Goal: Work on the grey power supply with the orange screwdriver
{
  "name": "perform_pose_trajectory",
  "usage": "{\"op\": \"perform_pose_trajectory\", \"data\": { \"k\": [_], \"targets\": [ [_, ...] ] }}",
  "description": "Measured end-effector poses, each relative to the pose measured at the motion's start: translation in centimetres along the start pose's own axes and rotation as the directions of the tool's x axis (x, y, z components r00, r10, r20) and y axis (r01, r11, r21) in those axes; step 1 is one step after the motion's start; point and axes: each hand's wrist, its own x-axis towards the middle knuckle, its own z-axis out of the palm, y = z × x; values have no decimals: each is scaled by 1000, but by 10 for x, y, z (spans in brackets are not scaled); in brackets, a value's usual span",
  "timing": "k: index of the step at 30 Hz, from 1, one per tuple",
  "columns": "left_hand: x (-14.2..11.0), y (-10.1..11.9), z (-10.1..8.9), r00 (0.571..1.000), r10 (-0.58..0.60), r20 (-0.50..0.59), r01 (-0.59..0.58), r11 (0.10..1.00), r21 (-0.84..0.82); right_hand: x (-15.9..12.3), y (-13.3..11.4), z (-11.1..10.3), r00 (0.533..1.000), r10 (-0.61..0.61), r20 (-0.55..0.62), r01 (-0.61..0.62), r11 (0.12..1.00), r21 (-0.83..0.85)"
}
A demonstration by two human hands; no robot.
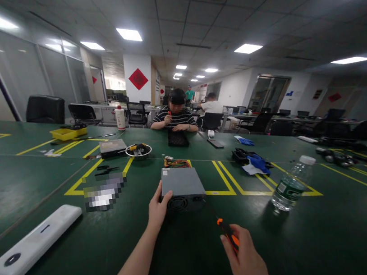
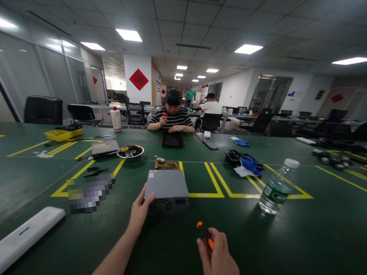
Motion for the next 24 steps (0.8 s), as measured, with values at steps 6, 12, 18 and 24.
{"op": "perform_pose_trajectory", "data": {
  "k": [6,12,18,24],
  "targets": [
    [-1,1,0,1000,-17,2,17,1000,4,-7,-10,-1,979,-182,-94,174,981,-83],
    [-2,1,0,1000,-17,12,17,1000,12,2,-15,-12,991,-112,-69,103,986,-129],
    [-1,1,2,1000,-13,-1,13,1000,-27,5,-24,-13,969,-208,-135,205,978,-39],
    [-1,0,2,1000,-16,3,16,999,-47,2,-20,-9,932,-335,-137,326,942,-82]
  ]
}}
